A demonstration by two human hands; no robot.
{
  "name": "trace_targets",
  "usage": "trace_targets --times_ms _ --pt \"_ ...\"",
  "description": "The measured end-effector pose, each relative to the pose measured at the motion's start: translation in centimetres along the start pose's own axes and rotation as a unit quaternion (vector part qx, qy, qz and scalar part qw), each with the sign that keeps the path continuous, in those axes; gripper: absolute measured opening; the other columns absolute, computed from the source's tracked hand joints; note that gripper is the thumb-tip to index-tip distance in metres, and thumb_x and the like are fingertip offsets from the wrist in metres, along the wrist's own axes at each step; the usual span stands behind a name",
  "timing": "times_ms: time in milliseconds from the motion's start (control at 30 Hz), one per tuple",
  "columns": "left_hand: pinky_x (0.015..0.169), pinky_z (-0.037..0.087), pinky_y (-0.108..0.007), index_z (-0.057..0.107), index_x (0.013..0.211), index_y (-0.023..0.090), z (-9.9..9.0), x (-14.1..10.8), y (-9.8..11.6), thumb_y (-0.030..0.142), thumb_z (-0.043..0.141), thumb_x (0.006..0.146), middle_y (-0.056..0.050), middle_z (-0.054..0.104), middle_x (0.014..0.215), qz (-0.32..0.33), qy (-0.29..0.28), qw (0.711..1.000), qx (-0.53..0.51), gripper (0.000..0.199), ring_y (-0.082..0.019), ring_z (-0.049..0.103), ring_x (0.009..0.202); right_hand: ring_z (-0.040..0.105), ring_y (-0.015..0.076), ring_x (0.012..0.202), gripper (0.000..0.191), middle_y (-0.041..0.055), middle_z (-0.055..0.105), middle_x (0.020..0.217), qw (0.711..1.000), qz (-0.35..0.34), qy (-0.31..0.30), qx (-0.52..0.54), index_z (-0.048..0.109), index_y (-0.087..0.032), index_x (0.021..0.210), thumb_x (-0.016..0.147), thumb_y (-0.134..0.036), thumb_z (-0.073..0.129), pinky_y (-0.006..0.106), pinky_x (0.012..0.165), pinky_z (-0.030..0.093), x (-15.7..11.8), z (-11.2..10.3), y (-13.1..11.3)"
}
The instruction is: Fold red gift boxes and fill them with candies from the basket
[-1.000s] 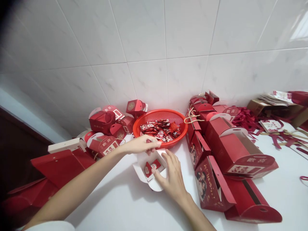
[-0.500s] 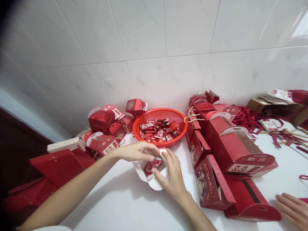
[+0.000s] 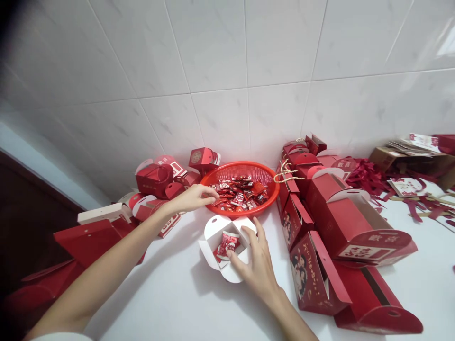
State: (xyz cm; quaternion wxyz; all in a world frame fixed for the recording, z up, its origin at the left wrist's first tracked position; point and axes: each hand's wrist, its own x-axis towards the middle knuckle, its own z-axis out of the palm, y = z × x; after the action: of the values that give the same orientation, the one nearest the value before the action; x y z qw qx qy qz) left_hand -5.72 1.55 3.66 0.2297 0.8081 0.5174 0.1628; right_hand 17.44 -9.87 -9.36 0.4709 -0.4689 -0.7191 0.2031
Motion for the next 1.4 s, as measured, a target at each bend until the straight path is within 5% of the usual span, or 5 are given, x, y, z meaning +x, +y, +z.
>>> trace_targets --times_ms 267,500,633,1067,1400 --pt "0.067 0.049 -0.024 0.075 0.066 0.021 2.3 6.7 -1.9 0.001 0.061 0.054 -0.001 0.076 0.070 -0.044 -0.106 0.990 0.081 0.028 -0.021 0.069 0.071 0.047 0.0333 0.138 0.044 0.0174 0.042 0.149 1.000 0.008 -0.001 0.004 0.057 -0.021 0.125 0.088 -0.042 0.066 0.046 0.106 0.048 0.1 -0.1 0.2" --pt "0.095 0.048 -0.031 0.069 0.122 0.026 3.8 7.9 -3.1 0.014 0.080 0.048 -0.010 0.067 0.133 -0.079 -0.143 0.977 0.139 0.076 -0.033 0.063 0.118 0.047 0.0328 0.138 0.043 0.0168 0.042 0.150 1.000 0.005 0.001 0.008 0.057 -0.022 0.125 0.087 -0.040 0.066 0.046 0.107 0.047 0.1 0.0 0.3" --pt "0.101 0.045 -0.033 0.062 0.132 0.021 4.2 7.7 -3.1 0.018 0.081 0.052 -0.015 0.061 0.140 -0.087 -0.146 0.974 0.151 0.082 -0.035 0.058 0.126 0.043 0.0330 0.141 0.044 0.0161 0.040 0.152 1.000 0.016 -0.017 0.015 0.055 -0.022 0.126 0.088 -0.041 0.066 0.047 0.109 0.045 0.1 -0.1 0.2" --pt "0.092 0.047 -0.031 0.071 0.121 0.018 3.7 7.3 -2.4 0.026 0.077 0.069 -0.012 0.072 0.120 -0.020 -0.100 0.985 0.142 0.054 -0.032 0.064 0.112 0.044 0.0332 0.141 0.043 0.0161 0.040 0.152 1.000 0.018 -0.016 0.014 0.056 -0.022 0.125 0.088 -0.039 0.065 0.047 0.108 0.045 0.1 -0.1 0.1" --pt "0.072 0.049 -0.026 0.080 0.104 0.021 7.2 9.0 0.2 0.011 0.071 0.068 -0.006 0.079 0.091 0.052 -0.211 0.968 0.123 0.039 -0.023 0.070 0.082 0.046 0.0324 0.139 0.043 0.0146 0.043 0.151 0.999 0.024 -0.013 0.019 0.058 -0.022 0.124 0.086 -0.040 0.067 0.043 0.108 0.046 0.1 -0.1 0.2"
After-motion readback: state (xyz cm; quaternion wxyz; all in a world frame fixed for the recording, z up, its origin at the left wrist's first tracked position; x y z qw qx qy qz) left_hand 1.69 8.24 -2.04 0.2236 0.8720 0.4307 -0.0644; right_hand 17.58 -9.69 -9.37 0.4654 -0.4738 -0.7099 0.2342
